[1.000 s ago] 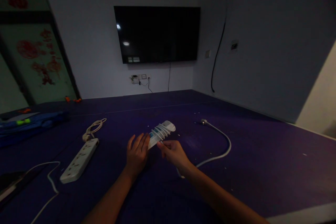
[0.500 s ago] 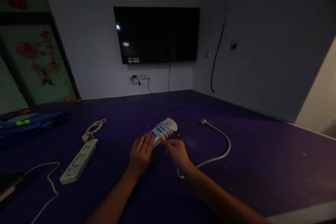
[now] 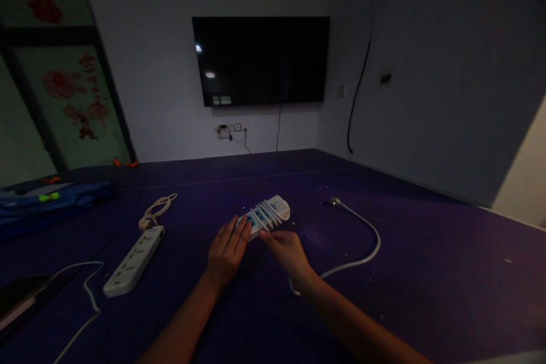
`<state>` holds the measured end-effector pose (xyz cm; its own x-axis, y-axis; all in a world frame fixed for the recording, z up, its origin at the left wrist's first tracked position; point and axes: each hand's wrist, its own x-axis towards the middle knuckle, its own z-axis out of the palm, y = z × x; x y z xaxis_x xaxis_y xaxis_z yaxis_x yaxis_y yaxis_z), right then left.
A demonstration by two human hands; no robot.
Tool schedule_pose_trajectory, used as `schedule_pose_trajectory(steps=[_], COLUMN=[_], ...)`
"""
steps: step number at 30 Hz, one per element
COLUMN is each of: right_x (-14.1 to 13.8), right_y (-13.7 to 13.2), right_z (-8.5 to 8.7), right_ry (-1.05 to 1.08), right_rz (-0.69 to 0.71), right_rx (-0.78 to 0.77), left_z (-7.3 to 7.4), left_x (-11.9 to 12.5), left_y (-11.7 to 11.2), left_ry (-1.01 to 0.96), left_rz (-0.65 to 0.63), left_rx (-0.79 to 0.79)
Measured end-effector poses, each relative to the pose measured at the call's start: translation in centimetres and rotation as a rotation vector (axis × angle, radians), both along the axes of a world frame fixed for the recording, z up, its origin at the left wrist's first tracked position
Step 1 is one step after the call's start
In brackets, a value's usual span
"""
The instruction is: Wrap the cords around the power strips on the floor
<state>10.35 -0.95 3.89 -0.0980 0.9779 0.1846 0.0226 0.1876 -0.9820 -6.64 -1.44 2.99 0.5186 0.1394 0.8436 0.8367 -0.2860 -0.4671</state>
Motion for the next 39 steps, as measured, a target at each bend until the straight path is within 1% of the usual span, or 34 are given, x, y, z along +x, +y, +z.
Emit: schedule_pose_trajectory(steps=[6, 11, 14, 17, 20, 22, 23, 25, 27, 29, 31, 32, 34, 35, 37, 39], right_x=[-0.2, -0.3, -0.3, -0.3, 0.0, 0.3, 0.5, 0.7, 0.9, 0.9, 0.8, 0.8, 0.7, 0.7, 0.7, 0.7], right_y=[-0.2, -0.2, -0.2, -0.1, 0.2, 0.4, 0.5, 0.7, 0.8, 0.9, 0.8, 0.7, 0.5, 0.4, 0.2, 0.0], right_z=[-0.2, -0.2, -0.2, -0.2, -0.1, 0.0, 0.1, 0.2, 0.3, 0.3, 0.4, 0.5, 0.6, 0.7, 0.9, 1.1], right_ry=[-0.001, 0.079, 0.120, 0.154, 0.182, 0.198, 0.204, 0.216, 0.233, 0.236, 0.220, 0.206, 0.174, 0.158, 0.129, 0.113], right_rz=[-0.153, -0.187, -0.197, -0.213, -0.227, -0.236, -0.244, -0.254, -0.256, -0.239, -0.205, -0.185, -0.142, -0.118, -0.069, -0.037], right_rx=[-0.065, -0.067, -0.099, -0.120, -0.119, -0.118, -0.118, -0.125, -0.138, -0.129, -0.092, -0.072, -0.027, -0.002, 0.048, 0.082], left_z=[-0.1, 0.0, 0.1, 0.2, 0.1, 0.1, 0.0, 0.0, 0.1, 0.3, 0.5, 0.6, 0.8, 0.9, 1.1, 1.2], left_x=[0.9, 1.6, 2.0, 2.1, 2.1, 2.0, 2.1, 2.2, 2.4, 2.6, 2.5, 2.4, 2.2, 2.2, 2.2, 2.3], left_y=[-0.5, -0.9, -1.0, -1.0, -1.1, -1.2, -1.2, -1.3, -1.3, -1.1, -0.9, -0.9, -1.0, -1.1, -1.5, -2.0], left_ry=[0.030, 0.071, 0.064, 0.007, -0.136, -0.295, -0.407, -0.702, -1.066, -1.421, -1.689, -1.772, -1.838, -1.829, -1.763, -1.696], left_rz=[-0.053, -0.054, -0.050, -0.064, -0.088, -0.141, -0.184, -0.305, -0.491, -0.709, -0.909, -0.989, -1.117, -1.173, -1.260, -1.301], left_rx=[-0.027, -0.019, -0.050, -0.098, -0.194, -0.329, -0.421, -0.647, -0.924, -1.252, -1.592, -1.747, -1.999, -2.089, -2.215, -2.270])
